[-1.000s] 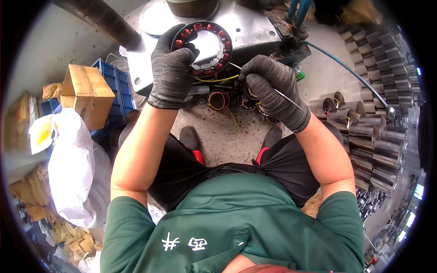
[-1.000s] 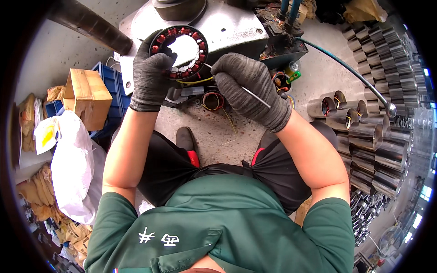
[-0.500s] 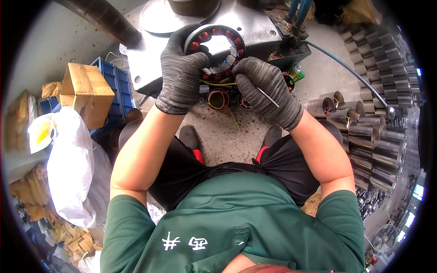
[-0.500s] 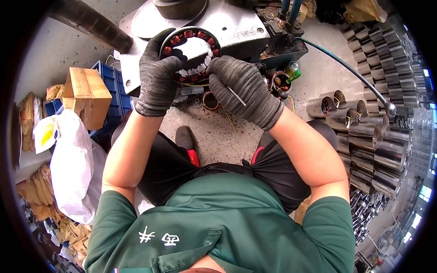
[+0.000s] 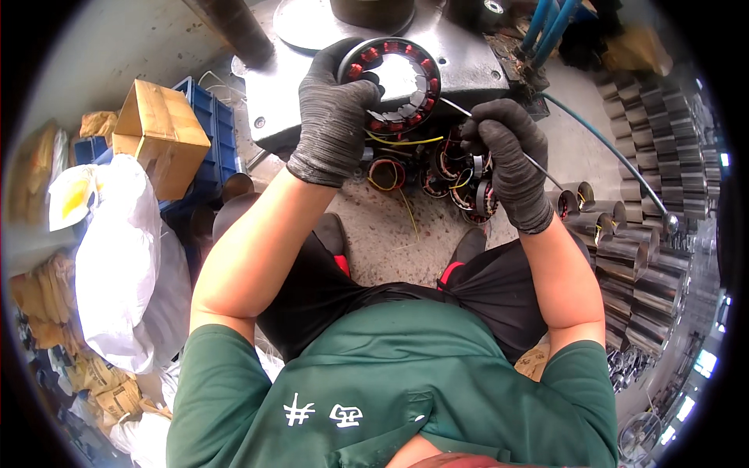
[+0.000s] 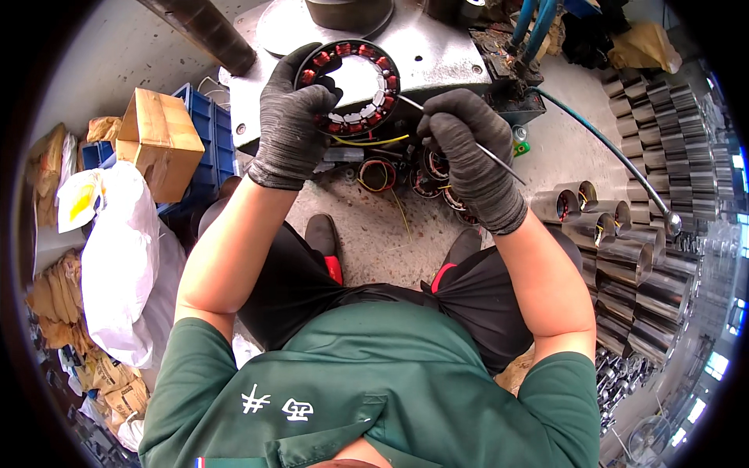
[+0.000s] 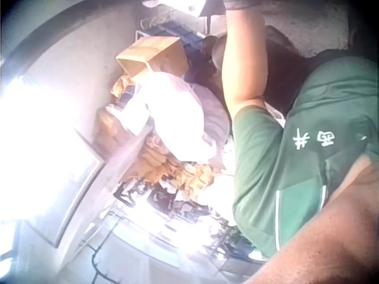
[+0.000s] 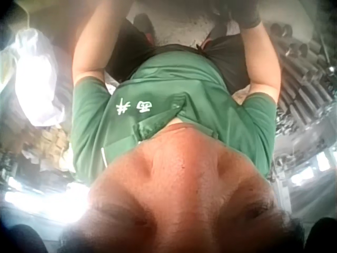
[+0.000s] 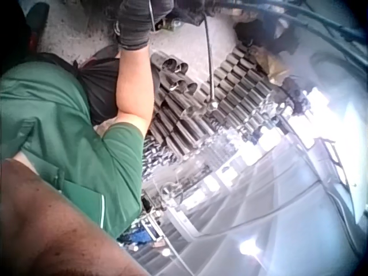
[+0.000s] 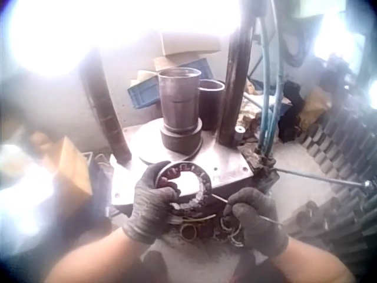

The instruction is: The person assembles motor parts by inserting a copper-wired stator into a cylindrical metal housing, using a hydraulic press to secure the components, and then organizes the finished units.

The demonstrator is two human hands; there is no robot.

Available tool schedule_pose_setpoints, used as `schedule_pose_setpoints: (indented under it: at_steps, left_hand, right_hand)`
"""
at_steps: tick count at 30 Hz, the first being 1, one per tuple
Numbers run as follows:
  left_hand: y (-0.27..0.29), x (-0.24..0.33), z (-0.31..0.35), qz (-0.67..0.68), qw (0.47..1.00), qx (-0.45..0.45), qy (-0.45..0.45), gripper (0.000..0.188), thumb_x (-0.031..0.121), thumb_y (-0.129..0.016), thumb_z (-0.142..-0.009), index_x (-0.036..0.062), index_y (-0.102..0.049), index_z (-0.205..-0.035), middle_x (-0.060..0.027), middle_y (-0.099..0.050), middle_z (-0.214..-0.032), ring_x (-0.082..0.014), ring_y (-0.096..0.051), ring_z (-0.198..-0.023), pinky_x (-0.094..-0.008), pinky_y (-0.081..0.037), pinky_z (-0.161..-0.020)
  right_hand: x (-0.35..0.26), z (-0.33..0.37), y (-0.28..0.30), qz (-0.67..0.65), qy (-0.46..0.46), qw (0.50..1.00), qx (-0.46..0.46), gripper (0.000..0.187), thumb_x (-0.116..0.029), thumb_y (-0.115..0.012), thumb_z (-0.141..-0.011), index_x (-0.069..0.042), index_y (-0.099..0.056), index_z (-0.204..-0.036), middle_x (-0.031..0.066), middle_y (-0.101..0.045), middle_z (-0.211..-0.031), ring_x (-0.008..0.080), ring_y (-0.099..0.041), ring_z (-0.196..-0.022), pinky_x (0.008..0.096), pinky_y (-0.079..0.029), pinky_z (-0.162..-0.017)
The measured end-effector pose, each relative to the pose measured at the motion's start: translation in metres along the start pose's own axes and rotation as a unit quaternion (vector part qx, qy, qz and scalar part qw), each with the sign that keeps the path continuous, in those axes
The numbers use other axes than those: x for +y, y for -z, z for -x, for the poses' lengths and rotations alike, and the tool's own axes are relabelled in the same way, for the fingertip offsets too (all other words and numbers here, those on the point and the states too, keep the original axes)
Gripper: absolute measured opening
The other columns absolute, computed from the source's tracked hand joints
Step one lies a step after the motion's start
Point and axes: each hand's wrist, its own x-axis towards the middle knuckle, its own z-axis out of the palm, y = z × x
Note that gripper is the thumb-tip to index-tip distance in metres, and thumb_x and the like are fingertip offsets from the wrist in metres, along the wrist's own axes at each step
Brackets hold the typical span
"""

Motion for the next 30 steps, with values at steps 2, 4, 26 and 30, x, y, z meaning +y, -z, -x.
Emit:
schedule_pose_setpoints:
  at_steps: [2,4,26,30]
  left_hand:
    - [-0.003,0.003,0.002,-0.085,0.995,-0.008,-0.049,0.063,-0.012,-0.062,-0.072,-0.0040,-0.057,-0.134,-0.0133,-0.068,-0.110,-0.0177,-0.067,-0.091,-0.0305,-0.060,-0.084]
    - [-0.005,0.004,0.004,-0.091,0.994,-0.009,-0.065,0.061,-0.012,-0.063,-0.072,-0.0040,-0.058,-0.132,-0.0132,-0.068,-0.110,-0.0173,-0.067,-0.091,-0.0308,-0.060,-0.085]
    - [-0.001,-0.002,0.001,0.096,0.995,-0.016,-0.002,0.064,-0.014,-0.053,-0.074,-0.0019,-0.052,-0.136,-0.0137,-0.065,-0.113,-0.0202,-0.067,-0.088,-0.0322,-0.061,-0.083]
    - [-0.005,-0.001,0.004,0.069,0.998,-0.001,-0.004,0.066,-0.015,-0.055,-0.073,-0.0010,-0.051,-0.138,-0.0136,-0.064,-0.113,-0.0198,-0.067,-0.088,-0.0326,-0.062,-0.081]
  right_hand:
    - [0.003,-0.001,0.000,-0.031,0.003,0.999,0.019,0.014,-0.011,-0.061,-0.102,-0.003,-0.067,-0.112,0.0041,-0.071,-0.092,0.0096,-0.064,-0.080,0.0244,-0.054,-0.077]
    - [0.006,-0.001,-0.001,-0.078,0.051,0.994,0.050,0.016,-0.011,-0.061,-0.103,-0.003,-0.065,-0.116,0.0061,-0.072,-0.097,0.0102,-0.065,-0.081,0.0252,-0.055,-0.079]
    - [0.003,-0.002,-0.025,0.266,0.223,0.935,-0.072,0.014,-0.003,-0.066,-0.088,-0.001,-0.066,-0.101,0.0164,-0.068,-0.091,0.0351,-0.070,-0.082,0.0418,-0.057,-0.074]
    - [0.004,-0.002,-0.025,0.261,0.206,0.939,-0.089,0.016,-0.003,-0.065,-0.088,0.000,-0.064,-0.104,0.0180,-0.066,-0.093,0.0374,-0.069,-0.084,0.0430,-0.057,-0.075]
